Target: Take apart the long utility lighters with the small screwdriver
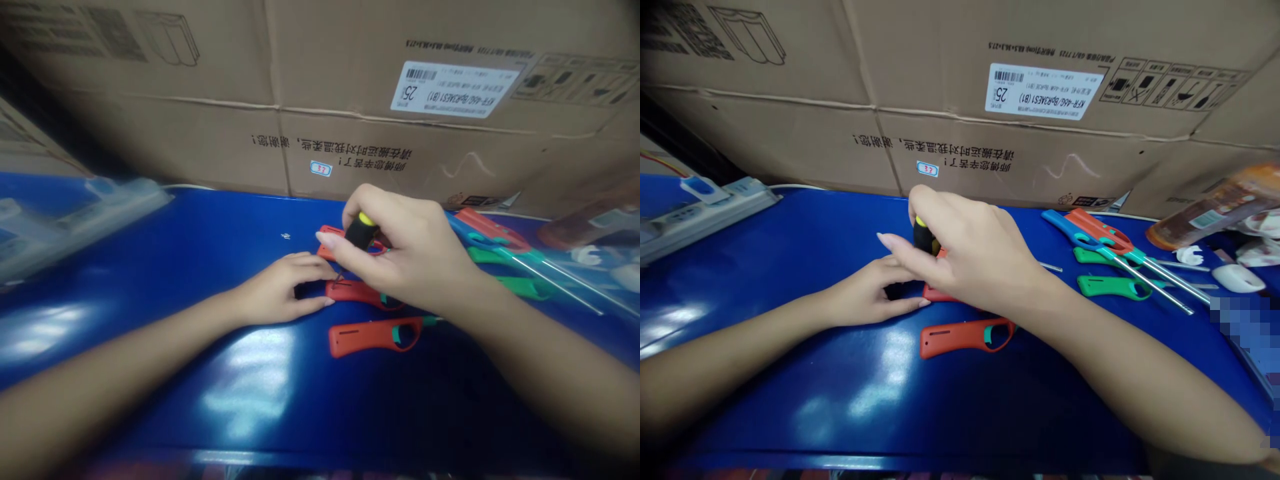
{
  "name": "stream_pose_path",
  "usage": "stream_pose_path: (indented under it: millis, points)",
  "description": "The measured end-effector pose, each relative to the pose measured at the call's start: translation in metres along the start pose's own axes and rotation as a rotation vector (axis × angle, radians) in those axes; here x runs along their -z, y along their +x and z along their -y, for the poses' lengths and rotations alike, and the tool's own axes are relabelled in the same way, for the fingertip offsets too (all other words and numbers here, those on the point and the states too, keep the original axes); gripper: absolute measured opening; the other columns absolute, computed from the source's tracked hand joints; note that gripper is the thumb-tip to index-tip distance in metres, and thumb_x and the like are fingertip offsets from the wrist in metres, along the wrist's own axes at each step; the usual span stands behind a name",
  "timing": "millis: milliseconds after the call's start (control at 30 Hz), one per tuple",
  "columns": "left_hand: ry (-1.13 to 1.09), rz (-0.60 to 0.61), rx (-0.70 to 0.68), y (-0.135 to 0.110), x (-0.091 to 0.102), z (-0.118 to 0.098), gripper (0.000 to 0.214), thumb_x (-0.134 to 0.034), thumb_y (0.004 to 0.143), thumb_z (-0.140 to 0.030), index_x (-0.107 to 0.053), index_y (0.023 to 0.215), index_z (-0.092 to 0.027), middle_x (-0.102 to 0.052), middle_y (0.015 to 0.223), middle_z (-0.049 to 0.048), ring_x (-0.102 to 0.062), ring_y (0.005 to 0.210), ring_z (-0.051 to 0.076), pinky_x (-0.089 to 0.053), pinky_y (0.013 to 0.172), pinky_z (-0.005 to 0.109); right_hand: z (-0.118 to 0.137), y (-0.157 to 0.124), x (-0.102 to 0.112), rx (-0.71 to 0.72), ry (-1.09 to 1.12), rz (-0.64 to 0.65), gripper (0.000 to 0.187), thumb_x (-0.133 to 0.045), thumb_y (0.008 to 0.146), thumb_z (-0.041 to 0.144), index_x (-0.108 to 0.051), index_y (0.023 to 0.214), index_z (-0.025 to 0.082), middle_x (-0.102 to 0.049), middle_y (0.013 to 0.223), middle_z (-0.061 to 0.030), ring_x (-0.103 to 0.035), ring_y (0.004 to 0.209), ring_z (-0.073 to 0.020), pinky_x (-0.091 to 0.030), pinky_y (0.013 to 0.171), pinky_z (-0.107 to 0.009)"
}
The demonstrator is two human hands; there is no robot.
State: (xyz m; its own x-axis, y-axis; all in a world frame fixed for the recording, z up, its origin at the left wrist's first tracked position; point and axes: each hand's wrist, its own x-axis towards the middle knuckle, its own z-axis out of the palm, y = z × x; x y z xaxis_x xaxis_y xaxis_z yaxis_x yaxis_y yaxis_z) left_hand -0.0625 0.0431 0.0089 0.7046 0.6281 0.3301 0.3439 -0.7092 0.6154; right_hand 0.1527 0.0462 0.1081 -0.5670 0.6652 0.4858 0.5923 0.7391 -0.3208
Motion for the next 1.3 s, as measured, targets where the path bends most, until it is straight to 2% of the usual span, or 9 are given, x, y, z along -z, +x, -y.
stream_pose_path:
  millis: [133,233,400,533,700,867,1033,1200,1300]
  points:
    - [-0.005,-0.008,-0.003,0.001,0.0,-0.001,0.033,-0.067,0.092,-0.031,-0.068,0.123,-0.019,-0.07,0.123,0.0117,-0.064,0.115,0.026,-0.05,0.104,0.046,0.003,0.0,0.006,0.014,-0.014,0.061,0.012,-0.05,0.094,0.028,-0.057,0.101,0.021,-0.064,0.079,0.0002,-0.056,0.065,-0.014,-0.036,0.06,-0.027]
    - [-0.019,-0.019,-0.006,0.002,0.0,0.0,0.031,-0.069,0.091,-0.031,-0.069,0.12,-0.018,-0.071,0.119,0.012,-0.065,0.113,0.026,-0.052,0.101,0.044,0.005,-0.002,0.01,0.031,-0.045,0.092,0.021,-0.05,0.091,0.026,-0.056,0.11,0.021,-0.065,0.083,-0.0009,-0.055,0.064,-0.0151,-0.036,0.059,-0.028]
    - [-0.022,-0.029,-0.026,0.002,-0.001,0.0,0.032,-0.07,0.09,-0.03,-0.07,0.12,-0.018,-0.071,0.122,0.0127,-0.065,0.115,0.026,-0.05,0.105,0.044,0.005,-0.002,0.012,0.012,-0.088,0.091,0.015,-0.05,0.095,0.033,-0.059,0.096,0.021,-0.06,0.067,0.0019,-0.053,0.056,-0.0148,-0.034,0.056,-0.029]
    - [-0.031,-0.011,-0.007,0.002,0.0,-0.001,0.037,-0.071,0.089,-0.029,-0.069,0.124,-0.018,-0.069,0.126,0.0143,-0.064,0.119,0.027,-0.049,0.107,0.046,0.005,0.0,0.012,-0.013,-0.054,0.14,0.024,-0.048,0.092,0.025,-0.055,0.114,0.019,-0.064,0.075,0.0001,-0.054,0.058,-0.0162,-0.036,0.057,-0.031]
    - [-0.036,-0.027,-0.011,0.002,-0.001,-0.001,0.033,-0.071,0.089,-0.028,-0.07,0.12,-0.017,-0.071,0.123,0.014,-0.065,0.117,0.026,-0.05,0.106,0.044,0.005,-0.001,0.013,-0.022,-0.08,0.11,0.021,-0.053,0.095,0.038,-0.061,0.103,0.021,-0.061,0.065,0.0017,-0.055,0.056,-0.0166,-0.038,0.057,-0.031]
    - [-0.043,-0.028,-0.02,0.002,-0.001,0.0,0.032,-0.073,0.088,-0.028,-0.07,0.119,-0.017,-0.071,0.121,0.0134,-0.066,0.116,0.025,-0.051,0.104,0.042,0.002,-0.001,0.018,-0.026,-0.063,0.167,0.025,-0.052,0.092,0.027,-0.058,0.115,0.021,-0.06,0.063,0.0031,-0.052,0.053,-0.0155,-0.035,0.054,-0.031]
    - [-0.031,-0.039,-0.048,0.002,-0.001,0.001,0.029,-0.072,0.089,-0.028,-0.07,0.116,-0.017,-0.072,0.12,0.0128,-0.065,0.115,0.024,-0.051,0.103,0.041,-0.004,0.001,0.016,-0.033,-0.058,0.066,0.021,-0.056,0.093,0.041,-0.064,0.091,0.022,-0.06,0.059,0.0031,-0.051,0.049,-0.0141,-0.035,0.052,-0.029]
    - [-0.037,-0.034,-0.058,0.002,-0.001,0.001,0.029,-0.071,0.09,-0.028,-0.069,0.118,-0.018,-0.072,0.119,0.0116,-0.066,0.113,0.023,-0.052,0.101,0.04,-0.008,0.002,0.015,-0.004,-0.05,0.107,0.024,-0.048,0.094,0.029,-0.061,0.112,0.022,-0.069,0.077,-0.0012,-0.061,0.063,-0.0191,-0.042,0.059,-0.031]
    - [-0.028,-0.034,-0.063,0.002,-0.001,0.0,0.028,-0.071,0.09,-0.028,-0.07,0.116,-0.017,-0.072,0.117,0.012,-0.066,0.112,0.024,-0.052,0.101,0.04,-0.007,0.002,0.016,-0.041,-0.089,0.109,0.019,-0.051,0.093,0.032,-0.063,0.104,0.022,-0.067,0.073,-0.0014,-0.062,0.065,-0.0202,-0.04,0.058,-0.031]
